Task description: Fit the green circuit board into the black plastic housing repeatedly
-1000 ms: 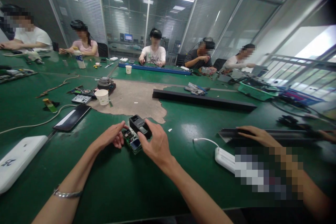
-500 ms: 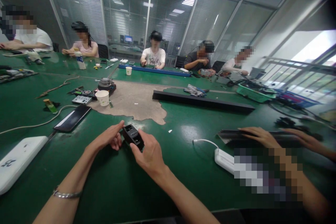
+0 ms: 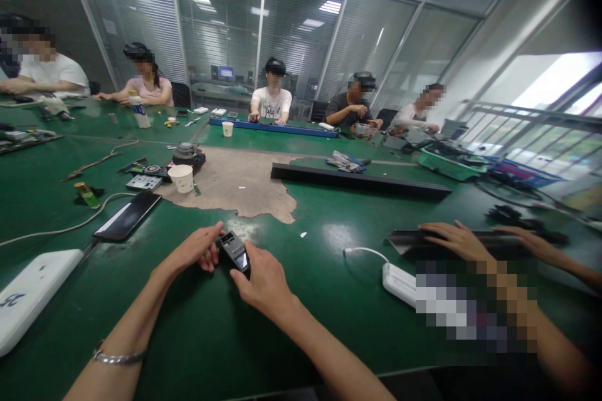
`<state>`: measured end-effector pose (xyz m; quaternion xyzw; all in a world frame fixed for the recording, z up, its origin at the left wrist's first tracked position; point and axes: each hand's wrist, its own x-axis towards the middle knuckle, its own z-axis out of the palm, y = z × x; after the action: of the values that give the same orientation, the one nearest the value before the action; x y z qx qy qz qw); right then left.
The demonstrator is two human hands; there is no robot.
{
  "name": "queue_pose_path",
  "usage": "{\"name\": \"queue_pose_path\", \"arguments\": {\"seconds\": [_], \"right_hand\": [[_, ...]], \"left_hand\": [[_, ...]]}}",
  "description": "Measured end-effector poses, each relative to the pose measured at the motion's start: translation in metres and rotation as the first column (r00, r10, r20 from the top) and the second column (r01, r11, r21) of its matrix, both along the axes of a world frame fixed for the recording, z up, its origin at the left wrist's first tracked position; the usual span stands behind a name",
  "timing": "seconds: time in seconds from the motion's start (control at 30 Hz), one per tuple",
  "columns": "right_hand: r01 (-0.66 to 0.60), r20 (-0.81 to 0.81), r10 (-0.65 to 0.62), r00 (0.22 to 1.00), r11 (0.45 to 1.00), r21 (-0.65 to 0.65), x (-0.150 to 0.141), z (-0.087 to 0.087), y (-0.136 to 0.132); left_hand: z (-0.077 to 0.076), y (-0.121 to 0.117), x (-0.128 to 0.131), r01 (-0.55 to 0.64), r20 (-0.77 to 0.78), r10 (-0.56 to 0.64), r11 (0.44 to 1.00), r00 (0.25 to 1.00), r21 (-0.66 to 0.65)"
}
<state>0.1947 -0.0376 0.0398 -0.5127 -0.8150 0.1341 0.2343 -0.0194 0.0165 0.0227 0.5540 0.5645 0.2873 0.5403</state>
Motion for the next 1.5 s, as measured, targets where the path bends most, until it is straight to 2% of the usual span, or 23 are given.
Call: {"name": "queue_pose_path", "arguments": {"seconds": [0.2,0.37,0.47,0.53,0.6,0.73,0.87,0.97,1.13,1.3,1.4,1.5], "right_hand": [[0.012,-0.043,-0.012,0.999,1.000,0.002,-0.009,0.000,0.004],[0.036,-0.219,-0.028,0.975,0.999,0.032,-0.008,0.025,0.008],[0.070,-0.306,-0.048,0.951,0.996,0.059,0.007,0.040,0.011],[0.136,-0.317,-0.108,0.942,0.989,0.066,0.023,0.042,0.014],[0.198,-0.279,-0.175,0.944,0.978,0.058,0.040,0.035,0.017],[0.261,-0.210,-0.253,0.944,0.965,0.010,0.062,0.008,0.018],[0.266,-0.167,-0.260,0.951,0.964,0.016,0.066,-0.016,0.015],[0.226,-0.167,-0.213,0.963,0.972,0.060,0.065,-0.025,0.012],[0.180,-0.218,-0.146,0.965,0.972,0.149,0.069,-0.029,0.009],[0.192,-0.236,-0.160,0.959,0.974,0.119,0.069,-0.030,0.010],[0.215,-0.272,-0.184,0.944,0.973,0.088,0.065,-0.025,0.010],[0.185,-0.347,-0.143,0.927,0.978,0.092,0.056,-0.011,0.008]], "left_hand": [[-0.001,0.001,0.001,-0.041,0.027,0.040,0.999,0.999,0.009],[0.000,-0.001,0.002,-0.084,0.096,0.085,0.996,0.992,-0.020],[0.001,-0.002,0.002,-0.075,0.105,0.076,0.997,0.992,-0.009],[0.002,-0.002,0.002,-0.059,0.081,0.058,0.998,0.995,0.000],[0.002,-0.001,0.002,-0.047,0.052,0.046,0.999,0.998,0.009],[0.002,-0.001,0.002,-0.048,0.046,0.048,0.999,0.998,0.009],[0.000,-0.001,0.002,-0.061,0.061,0.061,0.998,0.996,-0.002],[0.000,0.000,0.002,-0.066,0.066,0.066,0.998,0.996,-0.008],[0.001,0.000,0.003,-0.054,0.064,0.055,0.998,0.996,-0.006],[0.000,0.002,0.003,-0.069,0.049,0.070,0.997,0.996,-0.019],[0.001,0.001,0.004,-0.076,0.046,0.077,0.997,0.996,-0.034],[0.004,-0.001,0.004,-0.070,0.055,0.072,0.997,0.996,-0.029]]}}
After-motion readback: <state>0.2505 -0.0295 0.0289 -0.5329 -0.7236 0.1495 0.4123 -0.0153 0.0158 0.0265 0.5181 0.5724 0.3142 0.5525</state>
